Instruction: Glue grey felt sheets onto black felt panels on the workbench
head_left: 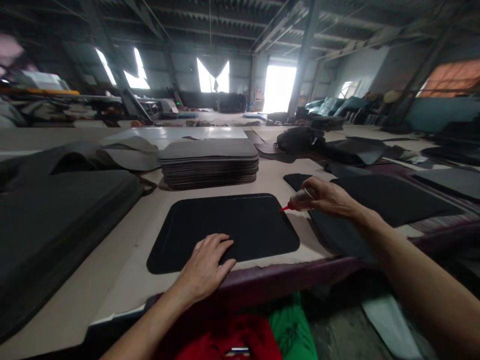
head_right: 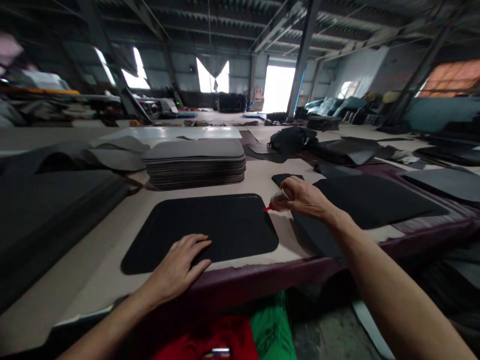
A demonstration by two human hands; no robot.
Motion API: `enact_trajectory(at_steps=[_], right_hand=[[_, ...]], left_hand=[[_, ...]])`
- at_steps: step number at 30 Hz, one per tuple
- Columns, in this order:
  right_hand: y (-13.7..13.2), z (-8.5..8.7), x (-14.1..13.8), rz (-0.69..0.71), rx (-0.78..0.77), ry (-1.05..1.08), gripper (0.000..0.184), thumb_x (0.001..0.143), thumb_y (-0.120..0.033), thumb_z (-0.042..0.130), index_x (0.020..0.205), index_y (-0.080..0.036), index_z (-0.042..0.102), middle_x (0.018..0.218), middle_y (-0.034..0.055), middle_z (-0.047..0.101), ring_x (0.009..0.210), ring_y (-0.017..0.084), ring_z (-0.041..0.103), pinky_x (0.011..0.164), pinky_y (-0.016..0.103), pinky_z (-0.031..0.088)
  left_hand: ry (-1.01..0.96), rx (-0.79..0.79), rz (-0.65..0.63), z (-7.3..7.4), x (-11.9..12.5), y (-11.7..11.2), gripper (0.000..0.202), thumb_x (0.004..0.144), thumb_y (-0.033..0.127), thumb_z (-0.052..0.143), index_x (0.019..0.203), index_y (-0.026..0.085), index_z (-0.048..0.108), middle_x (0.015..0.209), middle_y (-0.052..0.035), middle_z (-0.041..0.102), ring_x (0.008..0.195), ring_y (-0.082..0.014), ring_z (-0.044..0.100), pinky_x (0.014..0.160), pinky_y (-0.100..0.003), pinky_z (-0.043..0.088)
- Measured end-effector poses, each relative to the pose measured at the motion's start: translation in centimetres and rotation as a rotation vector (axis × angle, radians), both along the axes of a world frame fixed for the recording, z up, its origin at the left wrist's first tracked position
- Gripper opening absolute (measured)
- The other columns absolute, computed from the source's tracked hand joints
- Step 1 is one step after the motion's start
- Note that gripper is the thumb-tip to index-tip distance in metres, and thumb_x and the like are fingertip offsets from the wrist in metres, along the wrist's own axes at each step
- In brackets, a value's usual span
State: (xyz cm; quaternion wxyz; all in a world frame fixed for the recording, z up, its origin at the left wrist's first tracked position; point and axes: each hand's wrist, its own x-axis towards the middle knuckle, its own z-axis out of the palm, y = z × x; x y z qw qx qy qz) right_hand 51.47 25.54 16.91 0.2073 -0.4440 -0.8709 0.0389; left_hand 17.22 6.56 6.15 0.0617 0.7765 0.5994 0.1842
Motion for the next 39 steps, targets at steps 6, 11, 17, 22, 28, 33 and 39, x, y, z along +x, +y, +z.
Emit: enact_trajectory(at_steps=[6, 11, 17, 22, 28, 33, 39], right_hand=[[-5.2, -0.3, 2.2, 0.016, -0.031, 0.015, 0.034, 0.08, -0.051, 0.074, 0.098, -0.025, 0.062, 0.094, 0.0031, 0.065, 0.079, 0.022, 0.06, 0.065, 0.031, 0.044], [-9.5, -1.2, 3.8, 0.001, -0.085, 0.065, 0.034, 0.084, -0.053, 0.071, 0.102, -0.027, 0.06, 0.094, 0.0021, 0.061, 0.079, 0.021, 0.06, 0.064, 0.031, 0.046], [-12.6, -2.5, 4.9, -0.021, -0.125, 0.169, 0.03, 0.084, -0.044, 0.071, 0.106, -0.027, 0.06, 0.1, 0.0035, 0.061, 0.085, 0.024, 0.063, 0.066, 0.034, 0.05], [-13.2, -3.4, 4.1, 0.017, -0.12, 0.26, 0.028, 0.084, -0.043, 0.07, 0.106, -0.027, 0.06, 0.104, 0.0049, 0.063, 0.09, 0.026, 0.064, 0.07, 0.036, 0.053], [-12.4, -3.8, 0.6, 0.123, -0.141, 0.3, 0.032, 0.085, -0.048, 0.072, 0.106, -0.026, 0.059, 0.102, 0.0042, 0.06, 0.09, 0.024, 0.062, 0.074, 0.035, 0.051], [-10.9, -3.7, -3.4, 0.257, -0.204, 0.295, 0.032, 0.085, -0.043, 0.073, 0.108, -0.025, 0.057, 0.103, 0.0032, 0.06, 0.09, 0.022, 0.06, 0.076, 0.034, 0.049], [-9.5, -3.7, -8.6, 0.394, -0.215, 0.241, 0.032, 0.085, -0.041, 0.072, 0.107, -0.024, 0.057, 0.104, 0.0043, 0.06, 0.09, 0.022, 0.059, 0.075, 0.034, 0.047]], left_hand=[[0.01, 0.028, -0.009, -0.2, -0.1, 0.2, 0.039, 0.097, 0.038, 0.056, 0.132, 0.022, 0.058, 0.14, -0.0104, 0.056, 0.132, -0.0283, 0.048, 0.109, -0.051, 0.041], [0.022, 0.047, -0.017, -0.5, -0.1, 0.3, 0.039, 0.097, 0.039, 0.055, 0.131, 0.021, 0.059, 0.139, -0.0108, 0.056, 0.131, -0.0286, 0.049, 0.109, -0.051, 0.042], [0.016, 0.065, -0.026, -0.4, 0.0, 0.4, 0.039, 0.097, 0.041, 0.053, 0.129, 0.021, 0.06, 0.138, -0.0118, 0.057, 0.129, -0.0294, 0.05, 0.107, -0.052, 0.044], [0.009, 0.065, -0.024, -0.4, 0.0, 0.3, 0.039, 0.096, 0.042, 0.052, 0.129, 0.021, 0.061, 0.137, -0.0117, 0.058, 0.129, -0.03, 0.051, 0.107, -0.052, 0.044], [-0.146, 0.039, -0.043, -0.2, -0.2, 0.6, 0.038, 0.096, 0.038, 0.047, 0.126, 0.02, 0.061, 0.134, -0.0109, 0.061, 0.127, -0.0285, 0.053, 0.109, -0.051, 0.043], [-0.337, 0.061, 0.031, 1.8, -3.3, 0.0, 0.043, 0.099, 0.035, 0.034, 0.131, 0.018, 0.057, 0.136, -0.0082, 0.06, 0.126, -0.0207, 0.056, 0.112, -0.038, 0.044], [-0.378, 0.163, 0.347, 1.6, -10.7, -3.3, 0.04, 0.096, 0.033, 0.037, 0.124, 0.017, 0.061, 0.127, -0.0088, 0.066, 0.121, -0.0235, 0.059, 0.112, -0.044, 0.044]])
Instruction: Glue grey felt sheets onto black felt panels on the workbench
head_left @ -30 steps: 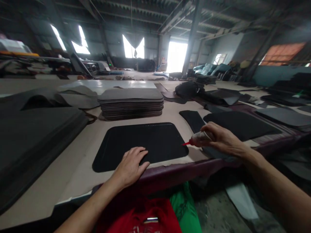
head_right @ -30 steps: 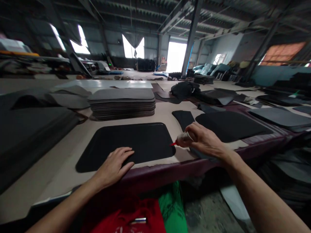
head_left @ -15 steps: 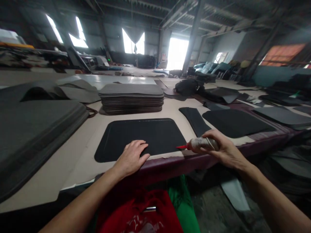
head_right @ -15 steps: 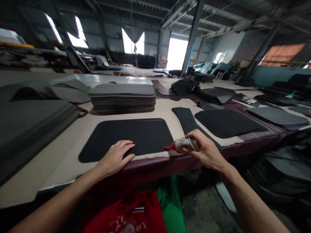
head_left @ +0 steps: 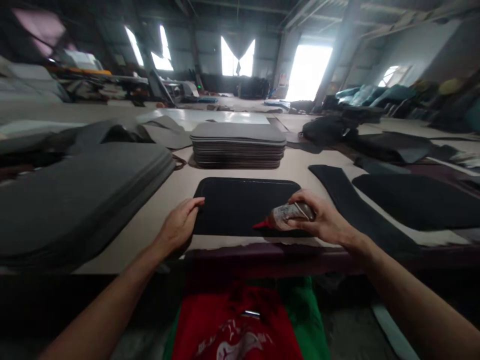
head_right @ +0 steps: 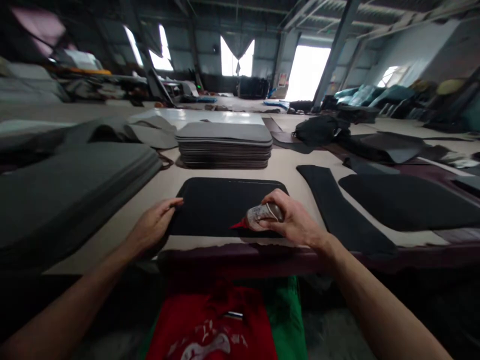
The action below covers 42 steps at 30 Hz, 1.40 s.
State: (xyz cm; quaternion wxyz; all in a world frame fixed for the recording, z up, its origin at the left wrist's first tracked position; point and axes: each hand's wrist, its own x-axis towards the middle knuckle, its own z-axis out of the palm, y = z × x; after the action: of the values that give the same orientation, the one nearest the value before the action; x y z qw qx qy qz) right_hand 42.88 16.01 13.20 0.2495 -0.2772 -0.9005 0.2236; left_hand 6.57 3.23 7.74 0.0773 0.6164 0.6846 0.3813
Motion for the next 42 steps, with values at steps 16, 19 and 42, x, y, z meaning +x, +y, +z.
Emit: enact_trajectory(at_steps=[16, 19, 42], right_hand=[[-0.3, -0.1, -13.4, 0.237, 0.03, 0.046, 0.032, 0.081, -0.03, 0.077, 0.105, -0.023, 0.057, 0.1, 0.0, 0.057, 0.086, 0.018, 0.056, 0.074, 0.029, 0.042], [-0.1, -0.6, -15.1, 0.264, 0.089, 0.066, 0.033, 0.082, -0.028, 0.077, 0.107, -0.022, 0.056, 0.103, 0.0007, 0.057, 0.09, 0.018, 0.057, 0.078, 0.029, 0.042], [10.0, -0.9, -7.1, -0.398, -1.074, 1.153, 0.027, 0.099, -0.041, 0.046, 0.094, -0.02, 0.061, 0.079, 0.0048, 0.067, 0.065, 0.017, 0.062, 0.052, 0.026, 0.053]], left_hand=[[-0.028, 0.058, 0.167, -3.6, -3.7, -1.5, 0.041, 0.095, 0.02, 0.036, 0.13, 0.013, 0.056, 0.114, -0.0113, 0.071, 0.101, -0.0197, 0.07, 0.096, -0.039, 0.055], [-0.018, 0.055, 0.179, -3.7, -3.5, -1.5, 0.042, 0.093, 0.017, 0.037, 0.132, 0.014, 0.055, 0.115, -0.0109, 0.07, 0.102, -0.0196, 0.07, 0.096, -0.039, 0.055], [0.287, -0.091, 0.213, -2.3, -2.5, -2.2, 0.048, 0.096, 0.031, 0.029, 0.131, 0.017, 0.058, 0.126, -0.0102, 0.069, 0.114, -0.0262, 0.067, 0.096, -0.039, 0.055]])
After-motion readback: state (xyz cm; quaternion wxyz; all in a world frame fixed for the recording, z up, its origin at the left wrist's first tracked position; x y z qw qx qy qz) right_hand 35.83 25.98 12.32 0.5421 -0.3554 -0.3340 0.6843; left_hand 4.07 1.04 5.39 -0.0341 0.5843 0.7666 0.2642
